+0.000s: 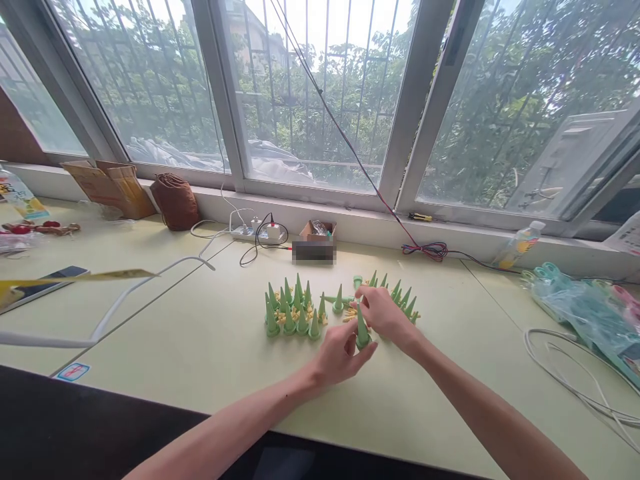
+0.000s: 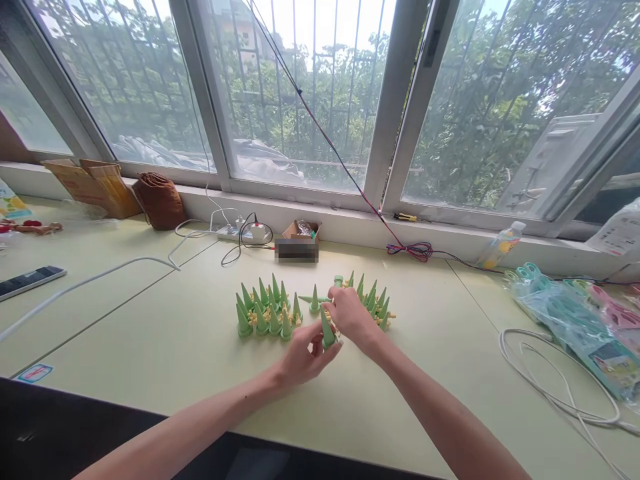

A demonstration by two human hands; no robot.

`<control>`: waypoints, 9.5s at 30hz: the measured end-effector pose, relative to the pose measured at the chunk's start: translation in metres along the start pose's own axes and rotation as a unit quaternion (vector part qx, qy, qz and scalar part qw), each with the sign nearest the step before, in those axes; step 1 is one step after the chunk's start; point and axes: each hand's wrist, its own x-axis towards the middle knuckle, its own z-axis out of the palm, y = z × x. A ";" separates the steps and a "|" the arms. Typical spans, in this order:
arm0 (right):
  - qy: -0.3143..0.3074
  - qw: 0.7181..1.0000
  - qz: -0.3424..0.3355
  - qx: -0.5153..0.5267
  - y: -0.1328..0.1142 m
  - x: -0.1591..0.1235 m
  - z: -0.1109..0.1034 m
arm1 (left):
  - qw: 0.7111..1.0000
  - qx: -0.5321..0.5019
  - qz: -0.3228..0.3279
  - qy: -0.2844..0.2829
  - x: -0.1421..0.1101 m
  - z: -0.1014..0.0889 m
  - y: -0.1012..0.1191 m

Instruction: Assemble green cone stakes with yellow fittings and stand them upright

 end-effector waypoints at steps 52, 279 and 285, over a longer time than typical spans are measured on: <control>0.168 0.952 -0.077 0.244 0.036 -0.060 0.061 | 0.919 -0.327 -0.219 0.012 0.022 -0.011 0.000; 0.215 0.945 -0.109 0.223 0.053 -0.058 0.061 | 0.999 -0.044 -0.030 0.011 0.010 -0.011 -0.009; 0.245 0.939 -0.094 0.224 0.049 -0.060 0.059 | 0.987 -0.085 -0.136 0.000 0.012 -0.010 0.005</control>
